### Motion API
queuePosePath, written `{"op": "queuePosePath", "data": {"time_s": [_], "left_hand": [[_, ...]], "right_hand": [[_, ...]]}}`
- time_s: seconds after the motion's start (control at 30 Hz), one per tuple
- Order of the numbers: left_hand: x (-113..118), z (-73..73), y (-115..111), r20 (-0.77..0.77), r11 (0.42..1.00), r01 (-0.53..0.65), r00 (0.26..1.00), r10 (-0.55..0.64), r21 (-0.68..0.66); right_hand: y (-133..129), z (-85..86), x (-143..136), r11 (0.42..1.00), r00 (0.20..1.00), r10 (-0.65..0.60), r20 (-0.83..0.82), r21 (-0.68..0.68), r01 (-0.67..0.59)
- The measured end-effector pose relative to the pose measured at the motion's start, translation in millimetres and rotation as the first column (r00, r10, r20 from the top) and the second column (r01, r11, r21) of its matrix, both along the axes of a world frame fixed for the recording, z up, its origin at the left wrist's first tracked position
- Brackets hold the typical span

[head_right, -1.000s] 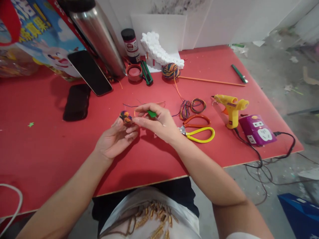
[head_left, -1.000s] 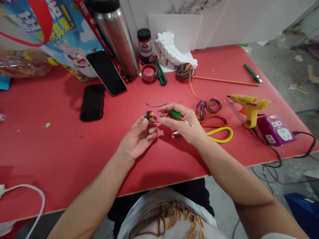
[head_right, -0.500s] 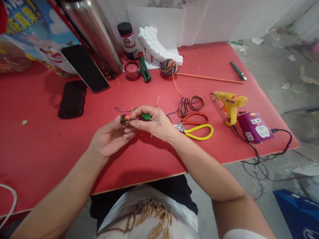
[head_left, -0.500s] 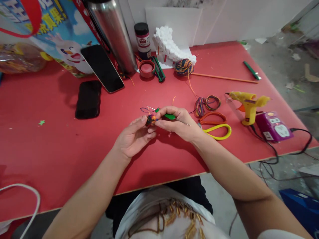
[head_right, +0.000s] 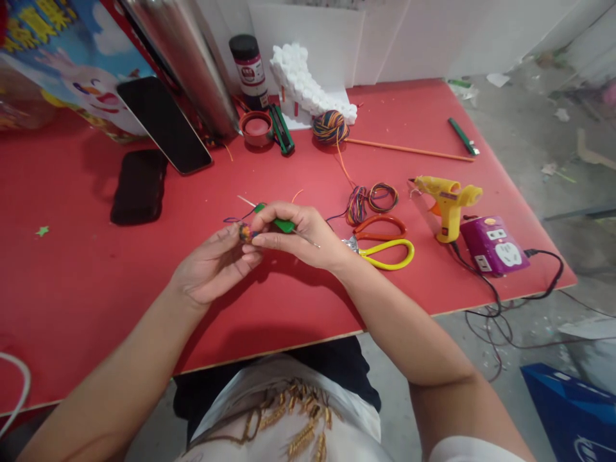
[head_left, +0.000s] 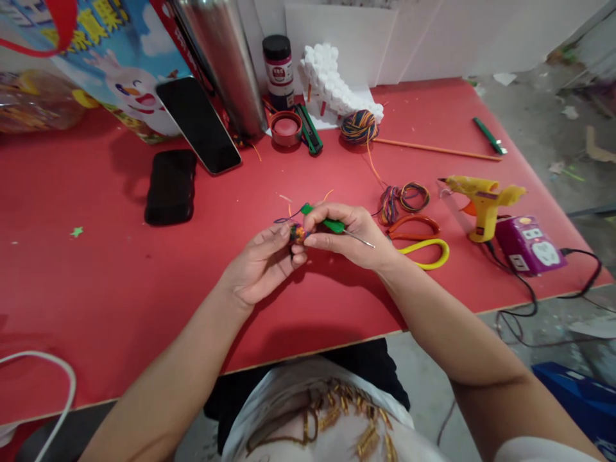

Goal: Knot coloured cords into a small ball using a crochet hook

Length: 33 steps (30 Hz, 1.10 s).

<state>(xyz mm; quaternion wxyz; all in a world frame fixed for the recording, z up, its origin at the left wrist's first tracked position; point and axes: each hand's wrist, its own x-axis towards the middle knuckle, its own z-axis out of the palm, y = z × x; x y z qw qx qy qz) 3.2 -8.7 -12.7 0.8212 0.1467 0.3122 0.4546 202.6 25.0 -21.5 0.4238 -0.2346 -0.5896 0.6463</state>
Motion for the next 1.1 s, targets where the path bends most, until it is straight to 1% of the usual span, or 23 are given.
{"op": "queuePosePath", "data": {"time_s": [0.1,0.2,0.3,0.43,0.57,0.63,0.73,0.77,0.83,0.9,1.0,1.03,1.1], "left_hand": [[1.0,3.5,1.7,0.005,0.992,-0.098,0.995,0.099,-0.076],[3.0,8.6,3.4,0.015,0.966,-0.156,0.987,0.163,-0.208],[4.8,10.2,4.0,0.007,0.960,-0.150,0.988,0.156,-0.235],[6.6,6.4,3.1,-0.024,0.974,-0.117,0.993,0.114,-0.192],[8.8,3.4,1.4,-0.054,0.981,-0.117,0.992,0.110,-0.153],[9.0,2.5,0.2,-0.065,0.986,-0.114,0.992,0.107,-0.123],[7.5,1.1,-2.0,-0.067,0.996,-0.077,0.995,0.074,-0.044],[6.7,0.8,-2.8,-0.073,0.998,-0.066,0.995,0.065,-0.008],[5.5,0.8,-4.1,-0.102,0.995,-0.067,0.992,0.074,0.072],[4.9,1.7,-5.2,-0.151,0.982,-0.099,0.981,0.123,0.160],[5.6,3.2,-6.5,-0.234,0.948,-0.147,0.948,0.217,0.283],[6.1,3.4,-6.9,-0.259,0.936,-0.157,0.934,0.244,0.315],[7.2,3.3,-7.6,-0.298,0.915,-0.165,0.912,0.283,0.367]], "right_hand": [[1.7,0.5,2.0,0.992,0.993,-0.117,0.021,-0.038,0.118],[2.5,0.5,2.1,0.985,0.987,-0.159,0.026,-0.061,0.160],[1.1,0.2,-0.5,0.988,0.993,-0.113,0.023,-0.107,0.115],[-2.1,-1.6,-5.1,0.987,0.998,-0.063,0.002,-0.149,0.063],[-2.3,-4.7,-6.2,0.988,0.999,-0.022,-0.048,-0.152,0.015],[-1.1,-5.9,-5.4,0.995,0.998,0.008,-0.063,-0.100,-0.015],[0.7,-5.9,-3.7,1.000,0.999,0.007,-0.048,0.023,-0.006],[0.9,-5.6,-3.2,0.999,0.999,0.003,-0.050,0.037,-0.001],[1.1,-5.3,-2.1,1.000,0.998,-0.009,-0.060,0.000,0.009],[1.3,-5.9,-0.9,0.995,0.998,-0.038,-0.053,-0.094,0.033],[1.6,-7.2,1.1,0.970,0.996,-0.073,-0.058,-0.236,0.057],[1.6,-7.3,1.6,0.964,0.995,-0.075,-0.069,-0.261,0.054],[1.0,-6.3,2.1,0.963,0.995,-0.071,-0.075,-0.265,0.049]]}}
